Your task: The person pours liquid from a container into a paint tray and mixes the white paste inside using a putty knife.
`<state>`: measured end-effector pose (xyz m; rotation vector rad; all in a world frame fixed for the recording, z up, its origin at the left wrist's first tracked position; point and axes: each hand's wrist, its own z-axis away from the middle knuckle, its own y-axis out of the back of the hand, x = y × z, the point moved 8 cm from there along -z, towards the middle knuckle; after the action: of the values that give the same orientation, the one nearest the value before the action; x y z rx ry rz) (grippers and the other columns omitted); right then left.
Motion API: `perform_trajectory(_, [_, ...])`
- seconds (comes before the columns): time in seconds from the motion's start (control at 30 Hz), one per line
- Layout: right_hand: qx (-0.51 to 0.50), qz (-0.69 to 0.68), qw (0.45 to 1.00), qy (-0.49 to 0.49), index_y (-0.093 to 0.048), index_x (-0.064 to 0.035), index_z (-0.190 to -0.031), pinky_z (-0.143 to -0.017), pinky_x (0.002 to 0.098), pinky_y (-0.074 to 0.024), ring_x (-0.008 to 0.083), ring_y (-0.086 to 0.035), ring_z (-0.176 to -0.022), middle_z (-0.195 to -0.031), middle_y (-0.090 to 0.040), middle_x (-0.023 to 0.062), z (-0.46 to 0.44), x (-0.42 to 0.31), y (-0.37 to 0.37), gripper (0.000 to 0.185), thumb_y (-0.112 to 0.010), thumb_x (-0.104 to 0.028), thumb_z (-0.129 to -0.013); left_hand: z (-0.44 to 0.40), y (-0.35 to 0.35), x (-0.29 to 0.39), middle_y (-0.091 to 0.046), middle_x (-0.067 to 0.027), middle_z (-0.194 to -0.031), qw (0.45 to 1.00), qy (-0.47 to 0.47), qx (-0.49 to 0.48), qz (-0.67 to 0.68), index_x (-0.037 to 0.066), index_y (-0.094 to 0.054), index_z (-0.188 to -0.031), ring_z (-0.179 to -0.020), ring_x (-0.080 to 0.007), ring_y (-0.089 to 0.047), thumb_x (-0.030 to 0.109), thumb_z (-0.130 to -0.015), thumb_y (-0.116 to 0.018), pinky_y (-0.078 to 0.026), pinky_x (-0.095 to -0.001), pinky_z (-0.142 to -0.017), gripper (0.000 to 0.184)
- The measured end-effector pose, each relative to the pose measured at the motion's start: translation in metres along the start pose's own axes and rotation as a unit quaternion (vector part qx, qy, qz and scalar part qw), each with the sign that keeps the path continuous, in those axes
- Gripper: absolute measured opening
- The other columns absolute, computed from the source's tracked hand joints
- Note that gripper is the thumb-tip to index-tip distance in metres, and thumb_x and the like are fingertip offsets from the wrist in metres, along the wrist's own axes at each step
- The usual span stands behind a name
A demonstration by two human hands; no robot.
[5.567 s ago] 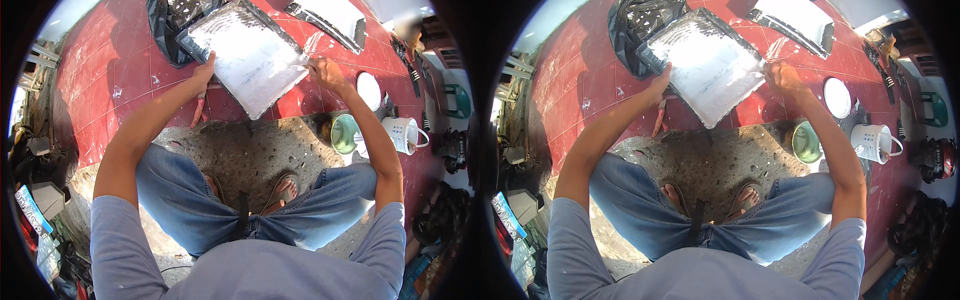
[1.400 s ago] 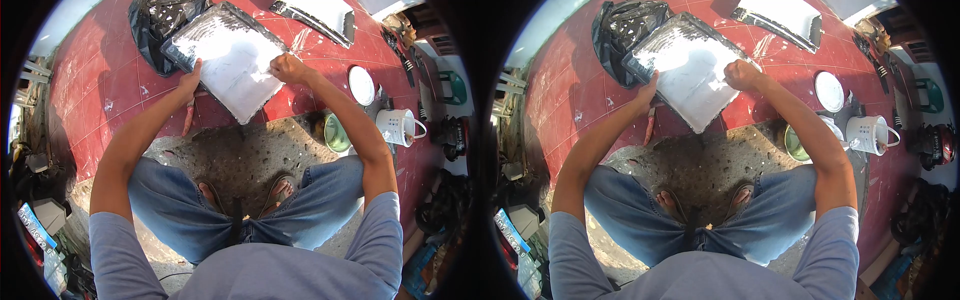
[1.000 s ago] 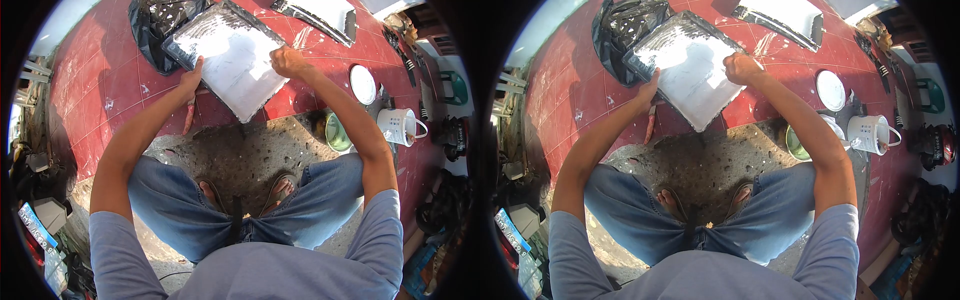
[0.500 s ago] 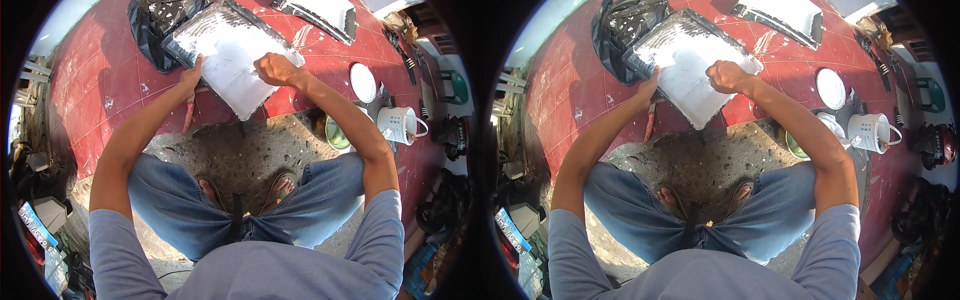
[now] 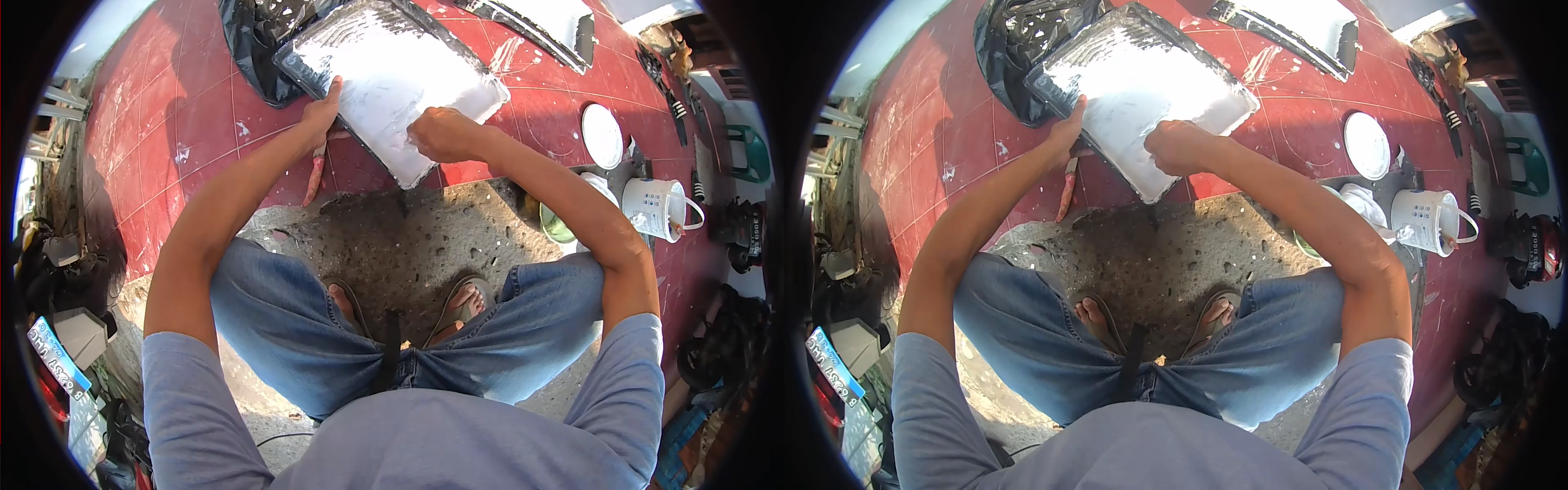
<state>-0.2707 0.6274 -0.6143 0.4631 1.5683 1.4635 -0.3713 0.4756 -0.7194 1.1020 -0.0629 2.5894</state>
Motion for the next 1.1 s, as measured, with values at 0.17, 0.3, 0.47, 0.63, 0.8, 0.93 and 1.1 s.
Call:
perform_trajectory(0.17, [0.025,0.056,0.998,-0.014,-0.054,0.0005,-0.068,-0.061,0.0423,-0.0471,0.0346,-0.058,-0.068,-0.066,-0.057,0.0193,-0.001,0.019,0.009,0.015,-0.052,-0.013,-0.074,-0.006,0.002,-0.003,-0.056,-0.0111,-0.101,1.000,-0.005,0.010,-0.001,-0.005,-0.051,-0.106,-0.083,-0.0214,-0.060,0.061,-0.076,-0.049,-0.055,-0.0376,-0.066,0.073])
perform_trajectory(0.3, [-0.026,0.002,1.000,-0.016,-0.055,0.0007,-0.069,-0.063,0.0439,-0.0455,0.0345,-0.057,-0.067,-0.064,-0.056,0.0202,-0.012,-0.013,-0.003,0.014,-0.051,-0.011,-0.074,-0.007,-0.002,-0.003,-0.056,-0.0113,-0.100,1.000,0.001,-0.008,0.006,-0.006,-0.050,-0.107,-0.084,-0.0215,-0.059,0.062,-0.076,-0.049,-0.055,-0.0374,-0.065,0.074])
perform_trajectory(0.47, [-0.042,0.007,0.999,-0.021,-0.058,0.0010,-0.067,-0.064,0.0422,-0.0462,0.0345,-0.058,-0.066,-0.066,-0.057,0.0201,-0.005,-0.002,-0.006,0.013,-0.050,-0.009,-0.069,-0.007,0.002,-0.004,-0.056,-0.0112,-0.101,1.000,0.006,0.010,-0.001,-0.005,-0.050,-0.107,-0.083,-0.0213,-0.059,0.062,-0.076,-0.049,-0.055,-0.0382,-0.067,0.074])
perform_trajectory(0.63, [0.058,-0.010,0.998,0.025,-0.058,0.0001,-0.067,-0.062,0.0409,-0.0472,0.0340,-0.058,-0.066,-0.065,-0.057,0.0185,-0.003,-0.019,0.012,0.011,-0.050,-0.007,-0.069,-0.005,-0.003,-0.002,-0.056,-0.0116,-0.101,1.000,-0.006,-0.014,0.005,-0.007,-0.050,-0.107,-0.084,-0.0212,-0.059,0.062,-0.076,-0.049,-0.055,-0.0382,-0.067,0.075])
perform_trajectory(0.8, [-0.044,0.031,0.998,-0.040,-0.057,0.0009,-0.065,-0.063,0.0425,-0.0469,0.0358,-0.058,-0.066,-0.066,-0.058,0.0200,0.003,0.017,-0.007,0.015,-0.053,-0.012,-0.071,-0.006,0.002,-0.003,-0.057,-0.0112,-0.100,1.000,0.003,-0.001,-0.008,-0.007,-0.051,-0.105,-0.083,-0.0219,-0.060,0.061,-0.076,-0.049,-0.055,-0.0385,-0.068,0.074])
perform_trajectory(0.93, [0.037,0.118,0.990,-0.061,-0.059,0.0011,-0.071,-0.062,0.0408,-0.0492,0.0346,-0.060,-0.070,-0.069,-0.060,0.0196,0.024,0.073,0.026,0.017,-0.051,-0.013,-0.072,-0.008,0.002,-0.005,-0.057,-0.0108,-0.099,1.000,0.002,-0.006,0.005,-0.005,-0.053,-0.104,-0.083,-0.0218,-0.060,0.061,-0.075,-0.051,-0.055,-0.0384,-0.068,0.072])
perform_trajectory(1.1, [0.040,0.112,0.968,-0.221,-0.060,-0.0003,-0.079,-0.072,0.0417,-0.0477,0.0346,-0.059,-0.080,-0.080,-0.060,0.0223,0.047,0.136,0.039,0.020,-0.049,-0.016,-0.075,0.000,-0.001,0.000,-0.058,-0.0102,-0.098,1.000,-0.007,-0.013,0.001,-0.003,-0.054,-0.102,-0.082,-0.0205,-0.060,0.060,-0.076,-0.052,-0.055,-0.0378,-0.066,0.068])
